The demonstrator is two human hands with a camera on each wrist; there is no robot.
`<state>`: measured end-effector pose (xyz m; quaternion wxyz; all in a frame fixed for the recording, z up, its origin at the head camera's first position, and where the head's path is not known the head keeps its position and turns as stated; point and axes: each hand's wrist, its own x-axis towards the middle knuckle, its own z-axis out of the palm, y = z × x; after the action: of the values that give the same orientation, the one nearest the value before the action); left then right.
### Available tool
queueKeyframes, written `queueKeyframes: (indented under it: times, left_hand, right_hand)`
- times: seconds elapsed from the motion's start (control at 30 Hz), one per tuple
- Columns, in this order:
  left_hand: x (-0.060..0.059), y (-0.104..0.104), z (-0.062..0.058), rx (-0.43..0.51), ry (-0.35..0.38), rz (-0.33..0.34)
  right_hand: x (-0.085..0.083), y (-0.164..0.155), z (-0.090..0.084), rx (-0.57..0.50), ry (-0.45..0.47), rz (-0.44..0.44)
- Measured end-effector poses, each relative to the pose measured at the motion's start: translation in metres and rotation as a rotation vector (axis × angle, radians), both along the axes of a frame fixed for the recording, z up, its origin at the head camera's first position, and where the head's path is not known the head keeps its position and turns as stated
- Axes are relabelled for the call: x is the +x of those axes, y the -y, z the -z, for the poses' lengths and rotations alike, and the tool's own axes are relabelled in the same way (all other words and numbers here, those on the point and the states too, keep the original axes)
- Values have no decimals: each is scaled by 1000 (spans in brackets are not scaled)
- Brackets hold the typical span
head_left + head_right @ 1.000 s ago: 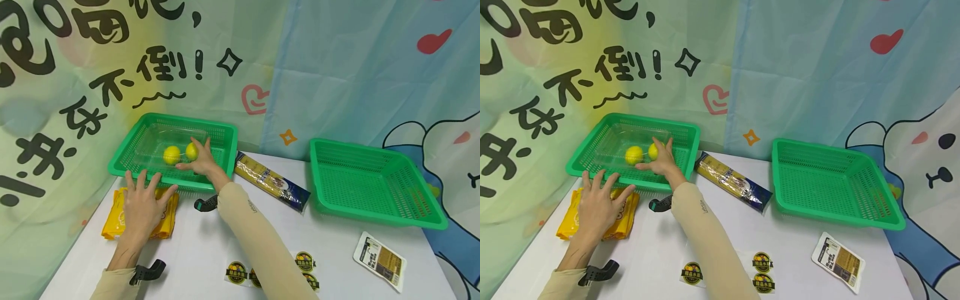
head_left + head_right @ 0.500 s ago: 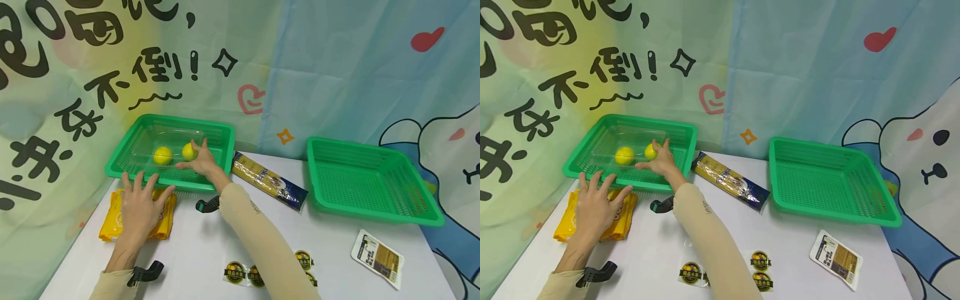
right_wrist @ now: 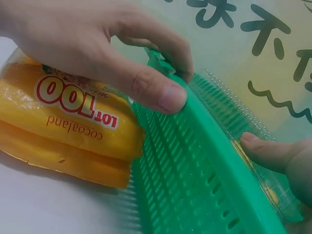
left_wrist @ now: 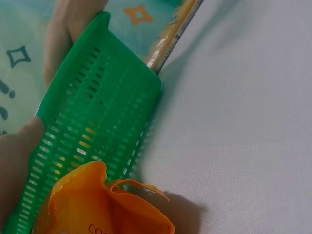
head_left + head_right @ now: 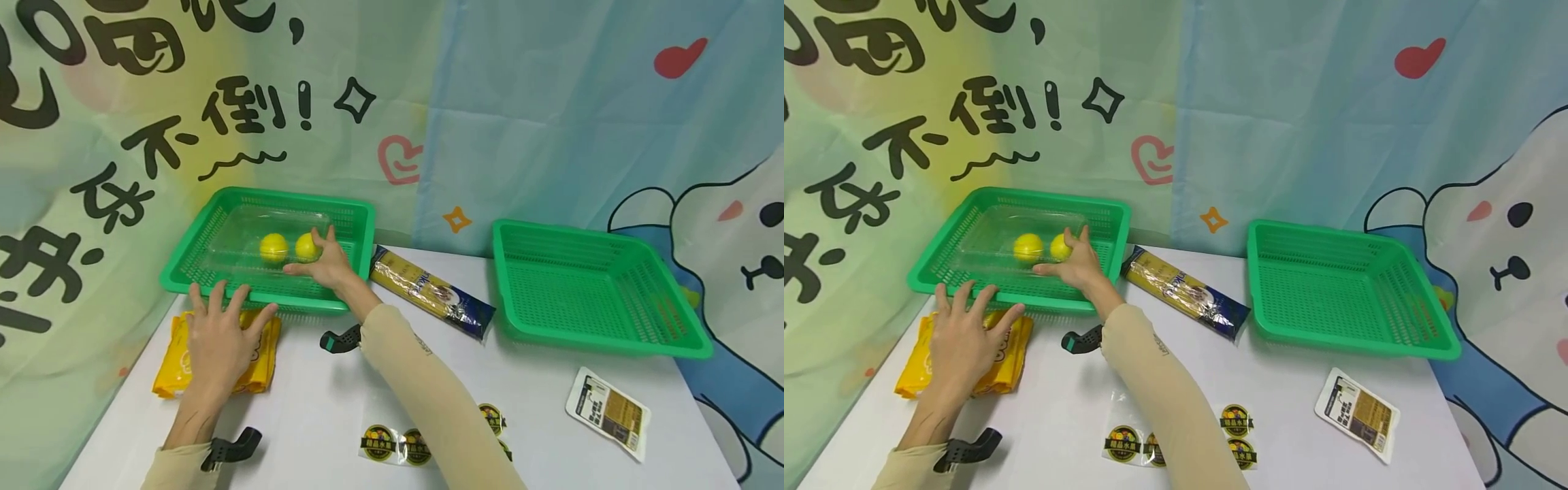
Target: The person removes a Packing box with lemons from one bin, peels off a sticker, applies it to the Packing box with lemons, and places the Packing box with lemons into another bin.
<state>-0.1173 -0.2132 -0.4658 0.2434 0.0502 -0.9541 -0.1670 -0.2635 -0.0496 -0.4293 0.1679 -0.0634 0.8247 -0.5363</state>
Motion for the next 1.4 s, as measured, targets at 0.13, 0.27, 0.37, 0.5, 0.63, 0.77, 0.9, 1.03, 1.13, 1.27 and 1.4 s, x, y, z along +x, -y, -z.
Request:
queueKeyframes:
  times: [0.13,0.27,0.37,0.5,0.63,0.77,0.9,1.03,1.13,1.27,1.4]
  left_hand:
    - [0,0,-1,7,8,-4]
    - [-1,-1,-1,6,7,-2]
    - [0,-1,-1,0,5,-2]
    - [0,-1,-1,-8,-6,2]
    - [0,-1,-1,-12,-15,6]
    - [0,-1,-2,-11,-17,12]
    - [2,-2,-5,-12,-13,16]
    - [2,-1,-4,-17,-23,19]
    - [2,0,-4,-20,-37,27]
    - [2,-1,-4,-18,-27,32]
    - [3,-1,-5,-12,-8,29]
  right_hand:
    - [2,-1,-2,8,-28,2]
    - [3,-3,-6,18,-47,9]
    - [5,-4,-10,21,-61,10]
    - [10,-7,-15,18,-72,14]
    - [15,-11,-23,9,-74,18]
    - [20,-16,-30,5,-97,14]
    - [24,-23,-35,7,-121,6]
    - [30,-31,-42,18,-144,-11]
    - [34,-38,-48,36,-166,-22]
    - [40,-48,-57,56,-173,-30]
    - [46,-59,-63,63,-170,-38]
